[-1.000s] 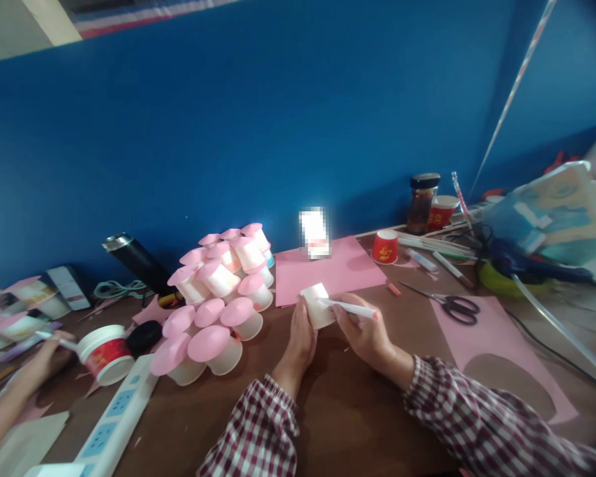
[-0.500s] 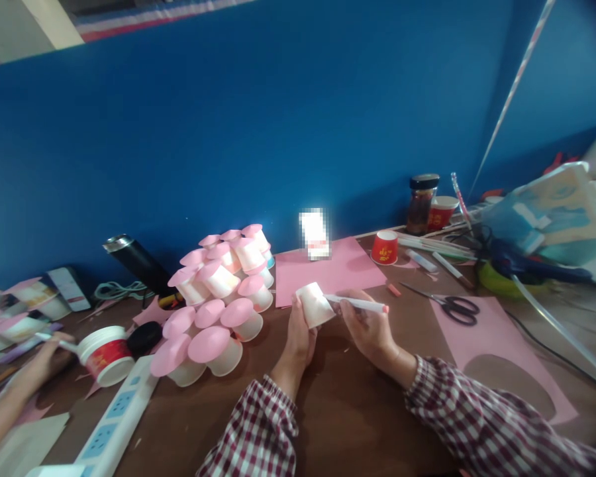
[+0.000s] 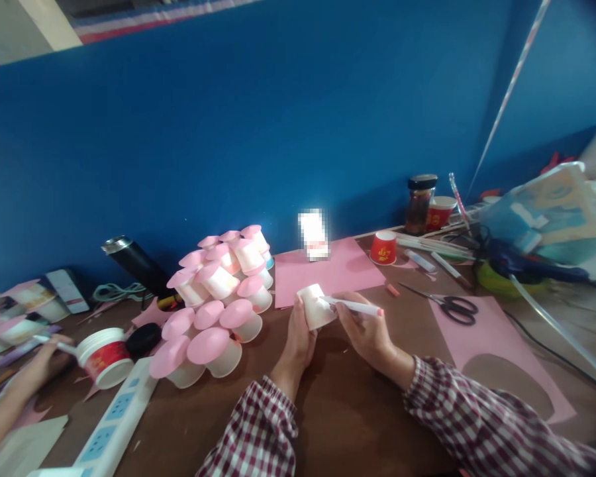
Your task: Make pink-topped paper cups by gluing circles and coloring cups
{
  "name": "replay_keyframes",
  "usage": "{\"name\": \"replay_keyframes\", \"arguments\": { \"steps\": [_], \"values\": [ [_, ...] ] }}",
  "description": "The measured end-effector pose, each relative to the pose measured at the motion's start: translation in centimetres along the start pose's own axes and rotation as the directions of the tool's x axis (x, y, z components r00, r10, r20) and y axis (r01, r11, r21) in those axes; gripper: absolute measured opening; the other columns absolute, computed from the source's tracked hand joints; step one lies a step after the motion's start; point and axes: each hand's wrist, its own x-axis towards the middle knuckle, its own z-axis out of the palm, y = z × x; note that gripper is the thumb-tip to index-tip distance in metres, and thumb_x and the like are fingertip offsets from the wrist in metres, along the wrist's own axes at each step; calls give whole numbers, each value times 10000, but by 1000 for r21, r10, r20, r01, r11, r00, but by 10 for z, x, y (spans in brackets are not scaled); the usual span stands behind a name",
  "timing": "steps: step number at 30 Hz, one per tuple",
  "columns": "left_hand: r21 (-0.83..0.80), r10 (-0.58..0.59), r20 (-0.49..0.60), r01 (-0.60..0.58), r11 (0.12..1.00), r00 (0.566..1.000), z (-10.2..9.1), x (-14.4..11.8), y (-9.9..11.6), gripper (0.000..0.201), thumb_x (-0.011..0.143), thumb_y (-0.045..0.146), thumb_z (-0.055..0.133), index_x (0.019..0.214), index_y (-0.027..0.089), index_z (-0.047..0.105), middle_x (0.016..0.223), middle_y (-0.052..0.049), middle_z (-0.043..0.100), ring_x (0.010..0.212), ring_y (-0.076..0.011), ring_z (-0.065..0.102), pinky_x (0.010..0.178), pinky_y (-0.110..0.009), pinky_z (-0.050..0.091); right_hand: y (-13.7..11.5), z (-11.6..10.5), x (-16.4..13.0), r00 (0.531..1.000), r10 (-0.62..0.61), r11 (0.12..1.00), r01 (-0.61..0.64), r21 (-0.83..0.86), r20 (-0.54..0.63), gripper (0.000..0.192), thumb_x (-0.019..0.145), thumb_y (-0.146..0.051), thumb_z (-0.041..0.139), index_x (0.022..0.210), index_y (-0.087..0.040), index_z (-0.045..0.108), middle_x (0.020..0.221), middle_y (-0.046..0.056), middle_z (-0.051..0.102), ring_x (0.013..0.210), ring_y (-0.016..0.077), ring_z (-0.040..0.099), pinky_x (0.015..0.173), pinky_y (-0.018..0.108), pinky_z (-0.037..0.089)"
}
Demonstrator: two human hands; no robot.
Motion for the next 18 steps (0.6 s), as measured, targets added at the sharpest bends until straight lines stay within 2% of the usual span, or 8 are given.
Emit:
{"name": "replay_keyframes", "arguments": {
  "steps": [3, 7, 14, 18],
  "values": [
    [2, -9, 2, 9, 1000, 1000, 0, 0, 0, 472, 849, 539, 476, 999, 119, 630, 924, -100, 692, 833, -195, 635, 812, -310, 463, 0, 0, 0, 1000, -1, 1000, 1, -13, -1, 152, 885, -225, 518, 988, -178, 619, 865, 54, 658, 750, 165, 638, 679, 263, 529],
    [14, -11, -12, 11, 1000, 1000, 0, 0, 0, 473, 841, 546, 486, 981, 122, 641, 839, -75, 688, 796, -184, 631, 814, -306, 453, 0, 0, 0, 1000, -1, 1000, 1, -25, -5, 151, 885, -229, 516, 981, -175, 620, 847, 51, 661, 728, 161, 638, 663, 259, 529],
    [15, -14, 3, 14, 1000, 1000, -2, 0, -2, 494, 848, 560, 459, 1001, 125, 638, 932, -92, 691, 840, -193, 632, 805, -312, 460, -1, 1, 0, 1000, -16, 998, 16, -67, -8, 148, 885, -237, 514, 968, -184, 625, 868, 56, 676, 753, 173, 650, 671, 265, 538],
    [25, -7, 4, 7, 1000, 1000, -1, -1, -1, 487, 842, 557, 471, 990, 125, 641, 886, -91, 690, 816, -194, 628, 805, -318, 459, 0, 0, 0, 1000, -23, 997, 23, -80, 0, 146, 885, -229, 511, 971, -187, 622, 863, 54, 672, 736, 169, 644, 657, 261, 532]
  ]
}}
